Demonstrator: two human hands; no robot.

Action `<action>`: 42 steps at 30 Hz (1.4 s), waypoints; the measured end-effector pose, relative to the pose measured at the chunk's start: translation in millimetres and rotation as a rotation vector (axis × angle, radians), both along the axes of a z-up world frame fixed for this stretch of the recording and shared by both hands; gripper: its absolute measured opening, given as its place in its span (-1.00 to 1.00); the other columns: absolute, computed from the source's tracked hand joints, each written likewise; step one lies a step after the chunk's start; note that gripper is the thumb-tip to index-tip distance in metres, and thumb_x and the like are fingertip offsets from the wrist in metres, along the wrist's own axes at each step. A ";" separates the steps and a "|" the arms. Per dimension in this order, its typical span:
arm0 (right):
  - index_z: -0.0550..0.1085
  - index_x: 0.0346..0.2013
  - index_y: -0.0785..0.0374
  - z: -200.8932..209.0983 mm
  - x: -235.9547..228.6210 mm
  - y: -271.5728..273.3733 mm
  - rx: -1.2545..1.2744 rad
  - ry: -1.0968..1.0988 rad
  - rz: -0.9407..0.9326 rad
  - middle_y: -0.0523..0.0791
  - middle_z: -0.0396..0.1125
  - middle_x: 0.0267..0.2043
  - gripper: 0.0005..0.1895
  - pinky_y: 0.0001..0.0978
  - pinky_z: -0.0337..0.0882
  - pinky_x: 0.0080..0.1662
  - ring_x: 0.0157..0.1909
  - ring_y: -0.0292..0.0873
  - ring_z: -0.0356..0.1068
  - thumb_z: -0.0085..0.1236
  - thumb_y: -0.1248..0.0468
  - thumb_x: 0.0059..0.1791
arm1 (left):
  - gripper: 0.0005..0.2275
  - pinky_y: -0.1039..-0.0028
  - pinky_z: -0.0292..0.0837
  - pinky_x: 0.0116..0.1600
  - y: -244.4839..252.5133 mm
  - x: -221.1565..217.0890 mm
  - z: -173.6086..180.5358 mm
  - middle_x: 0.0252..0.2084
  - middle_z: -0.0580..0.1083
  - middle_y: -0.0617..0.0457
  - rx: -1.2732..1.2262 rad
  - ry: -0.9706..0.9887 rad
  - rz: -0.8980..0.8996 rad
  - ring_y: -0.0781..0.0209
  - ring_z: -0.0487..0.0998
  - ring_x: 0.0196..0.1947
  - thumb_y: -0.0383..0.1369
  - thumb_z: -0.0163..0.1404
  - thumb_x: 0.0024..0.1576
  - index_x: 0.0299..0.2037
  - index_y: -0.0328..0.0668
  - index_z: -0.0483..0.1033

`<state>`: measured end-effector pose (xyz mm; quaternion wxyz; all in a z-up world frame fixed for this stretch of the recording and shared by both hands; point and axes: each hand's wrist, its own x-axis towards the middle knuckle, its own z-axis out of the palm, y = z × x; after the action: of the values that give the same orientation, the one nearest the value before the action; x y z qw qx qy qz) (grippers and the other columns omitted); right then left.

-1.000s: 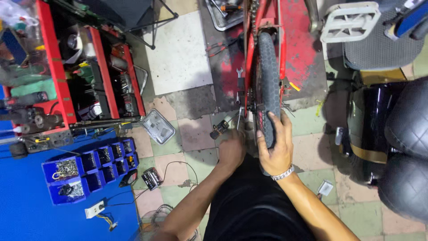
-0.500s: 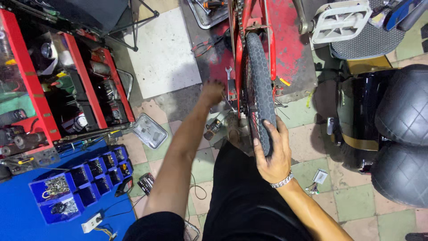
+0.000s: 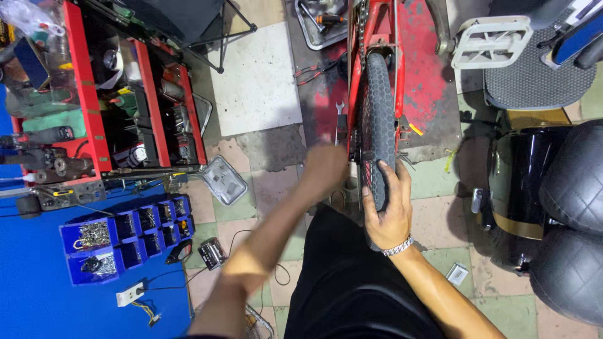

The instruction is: The person works on the rear axle and derailleur area of a red bicycle by hand and using a wrench, turning a bolt and moving components near the chain.

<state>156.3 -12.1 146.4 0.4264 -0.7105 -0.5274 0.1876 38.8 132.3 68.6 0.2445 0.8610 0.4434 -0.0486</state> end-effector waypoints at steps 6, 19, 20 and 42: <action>0.25 0.37 0.28 -0.5 0.9 0.7 0.003 0.020 0.018 0.30 0.06 0.43 -0.41 -0.01 0.22 0.38 0.44 0.37 0.15 0.16 0.32 0.05 | -0.79 -0.09 0.46 -0.29 -136.5 -24.4 -35.0 -0.38 0.54 -0.34 -0.088 -0.217 0.485 -0.37 0.58 -0.42 -0.41 -0.07 0.16 -0.15 -0.46 0.48; 0.26 0.33 0.29 9.5 -5.4 -3.3 -0.039 0.000 -0.025 0.27 0.11 0.39 -0.45 -0.02 0.30 0.32 0.39 0.34 0.22 0.15 0.28 0.06 | -0.78 -0.04 0.45 -0.15 -20.2 -54.3 -283.2 -0.30 0.52 -0.33 -0.017 -0.505 0.051 -0.35 0.55 -0.26 -0.44 0.00 -0.02 -0.19 -0.31 0.55; 0.26 0.33 0.29 9.4 -4.9 -3.8 -0.042 -0.014 -0.025 0.27 0.12 0.38 -0.44 -0.01 0.30 0.32 0.38 0.34 0.23 0.16 0.28 0.05 | -0.89 -0.05 0.43 -0.15 10.2 -39.2 -285.0 -0.29 0.54 -0.23 0.024 -0.170 0.093 -0.26 0.56 -0.24 -0.48 -0.03 0.08 -0.32 -0.20 0.59; 0.27 0.32 0.32 7.4 -3.8 -5.7 -0.047 -0.020 -0.029 0.29 0.10 0.39 -0.45 -0.01 0.27 0.35 0.40 0.33 0.21 0.15 0.26 0.06 | -0.80 0.12 0.55 -0.05 -25.7 -107.2 -284.5 -0.20 0.60 -0.25 -0.683 0.201 -0.063 -0.20 0.67 -0.17 -0.32 0.03 0.21 -0.12 -0.30 0.58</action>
<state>152.5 -17.8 153.7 0.4069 -0.7297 -0.5167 0.1870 -68.4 106.5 -215.9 0.4716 0.7338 0.3968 -0.2859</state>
